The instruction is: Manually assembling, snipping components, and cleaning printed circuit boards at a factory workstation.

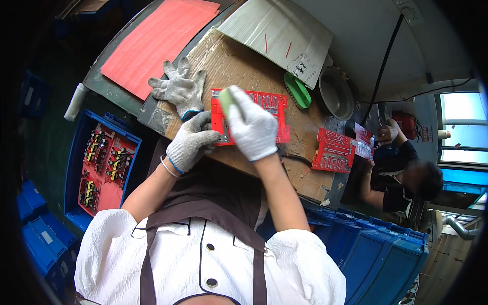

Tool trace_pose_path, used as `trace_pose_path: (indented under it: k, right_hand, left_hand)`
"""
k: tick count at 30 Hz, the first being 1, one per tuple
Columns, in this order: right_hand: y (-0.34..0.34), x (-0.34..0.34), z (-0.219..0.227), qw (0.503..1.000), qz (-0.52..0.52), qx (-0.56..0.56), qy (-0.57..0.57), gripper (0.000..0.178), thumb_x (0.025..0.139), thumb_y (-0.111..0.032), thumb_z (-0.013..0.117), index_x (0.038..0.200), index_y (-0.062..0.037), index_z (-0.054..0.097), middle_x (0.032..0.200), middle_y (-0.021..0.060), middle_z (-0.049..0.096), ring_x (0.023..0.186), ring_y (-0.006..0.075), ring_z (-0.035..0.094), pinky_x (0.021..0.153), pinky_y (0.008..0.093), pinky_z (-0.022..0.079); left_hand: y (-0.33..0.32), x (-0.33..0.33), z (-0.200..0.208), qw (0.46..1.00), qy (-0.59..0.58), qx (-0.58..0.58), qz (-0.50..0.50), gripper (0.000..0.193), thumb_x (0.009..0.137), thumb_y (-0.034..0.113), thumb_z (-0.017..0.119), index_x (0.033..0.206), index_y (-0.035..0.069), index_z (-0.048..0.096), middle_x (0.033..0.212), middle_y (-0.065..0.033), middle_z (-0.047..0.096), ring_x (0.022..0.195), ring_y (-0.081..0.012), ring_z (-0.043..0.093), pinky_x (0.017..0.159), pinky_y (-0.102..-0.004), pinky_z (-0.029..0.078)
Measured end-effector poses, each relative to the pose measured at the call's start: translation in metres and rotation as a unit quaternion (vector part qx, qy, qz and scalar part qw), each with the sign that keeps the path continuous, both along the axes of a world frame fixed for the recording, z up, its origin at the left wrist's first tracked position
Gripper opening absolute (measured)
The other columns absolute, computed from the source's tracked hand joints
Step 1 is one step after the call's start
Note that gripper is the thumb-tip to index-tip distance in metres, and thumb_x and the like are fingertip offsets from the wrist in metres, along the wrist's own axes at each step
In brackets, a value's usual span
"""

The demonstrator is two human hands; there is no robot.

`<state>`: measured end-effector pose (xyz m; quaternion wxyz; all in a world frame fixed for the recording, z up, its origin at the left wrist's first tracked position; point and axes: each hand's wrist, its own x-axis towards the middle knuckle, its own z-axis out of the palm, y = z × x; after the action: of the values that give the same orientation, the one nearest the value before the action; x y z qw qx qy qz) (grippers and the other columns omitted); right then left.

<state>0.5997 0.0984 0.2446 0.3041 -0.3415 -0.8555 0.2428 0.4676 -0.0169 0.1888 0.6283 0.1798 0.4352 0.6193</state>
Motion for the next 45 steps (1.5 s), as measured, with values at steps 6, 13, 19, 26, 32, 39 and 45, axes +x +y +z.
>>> trace_pose_path:
  k: [6, 13, 19, 26, 32, 39, 45]
  right_hand:
    - [0.059, -0.010, 0.005, 0.989, -0.087, 0.092, -0.080, 0.035, 0.098, -0.018, 0.060, 0.130, -0.0100, 0.071, 0.110, 0.0212, 0.074, 0.092, 0.0333, 0.076, 0.083, 0.0393, 0.061]
    - [-0.014, -0.012, 0.007, 0.999, 0.027, 0.036, -0.031, 0.034, 0.096, -0.017, 0.064, 0.129, -0.0099, 0.072, 0.118, 0.0199, 0.073, 0.102, 0.0308, 0.075, 0.094, 0.0365, 0.058]
    - [0.101, 0.079, -0.021, 0.983, -0.182, 0.005, 0.002, 0.035, 0.097, -0.013, 0.058, 0.129, -0.0047, 0.070, 0.114, 0.0208, 0.075, 0.099, 0.0256, 0.076, 0.091, 0.0338, 0.059]
    - [0.002, -0.002, 0.000, 0.998, -0.033, 0.045, -0.020, 0.031, 0.095, -0.024, 0.062, 0.123, -0.0174, 0.073, 0.097, 0.0187, 0.074, 0.082, 0.0366, 0.074, 0.077, 0.0448, 0.060]
    - [-0.003, 0.071, 0.004, 0.972, -0.225, -0.001, -0.072, 0.035, 0.095, -0.021, 0.062, 0.128, -0.0152, 0.072, 0.102, 0.0184, 0.075, 0.085, 0.0342, 0.075, 0.078, 0.0415, 0.061]
    - [-0.062, 0.068, 0.000, 0.982, -0.142, 0.112, -0.052, 0.035, 0.090, -0.016, 0.069, 0.125, -0.0146, 0.073, 0.073, 0.0121, 0.068, 0.059, 0.0315, 0.067, 0.058, 0.0424, 0.057]
    - [-0.061, 0.082, -0.001, 0.983, -0.184, 0.018, -0.012, 0.034, 0.094, -0.016, 0.066, 0.127, -0.0107, 0.071, 0.096, 0.0183, 0.075, 0.080, 0.0334, 0.075, 0.072, 0.0411, 0.061]
  left_hand:
    - [-0.003, 0.002, 0.001, 1.000, -0.015, 0.020, -0.004, 0.055, 0.087, 0.007, 0.071, 0.139, 0.001, 0.055, 0.095, -0.0030, 0.066, 0.070, -0.0084, 0.058, 0.059, -0.0224, 0.046]
    - [-0.003, 0.001, -0.011, 0.999, 0.020, 0.031, 0.011, 0.047, 0.086, 0.011, 0.075, 0.130, 0.001, 0.059, 0.089, -0.0026, 0.064, 0.066, -0.0084, 0.057, 0.058, -0.0222, 0.046]
    - [0.005, 0.003, -0.002, 1.000, -0.005, 0.025, -0.016, 0.047, 0.088, 0.009, 0.072, 0.132, 0.000, 0.057, 0.085, 0.0004, 0.060, 0.063, -0.0079, 0.054, 0.056, -0.0221, 0.043]
    - [-0.001, 0.003, 0.000, 0.999, 0.017, 0.027, -0.007, 0.043, 0.087, 0.007, 0.071, 0.127, 0.000, 0.059, 0.084, 0.0005, 0.062, 0.062, -0.0070, 0.054, 0.056, -0.0217, 0.043]
    - [0.000, 0.009, 0.008, 0.999, 0.022, 0.031, -0.005, 0.039, 0.089, 0.008, 0.067, 0.126, 0.001, 0.058, 0.091, -0.0008, 0.065, 0.068, -0.0066, 0.056, 0.059, -0.0216, 0.044]
    - [0.002, 0.001, 0.004, 1.000, -0.005, -0.021, -0.017, 0.018, 0.103, 0.030, 0.060, 0.106, 0.012, 0.062, 0.077, 0.0007, 0.061, 0.055, -0.0088, 0.053, 0.048, -0.0241, 0.042]
    - [0.003, 0.009, 0.019, 0.994, 0.101, -0.021, -0.022, 0.009, 0.101, 0.021, 0.063, 0.103, 0.012, 0.061, 0.067, 0.0035, 0.052, 0.046, -0.0073, 0.046, 0.041, -0.0220, 0.035]
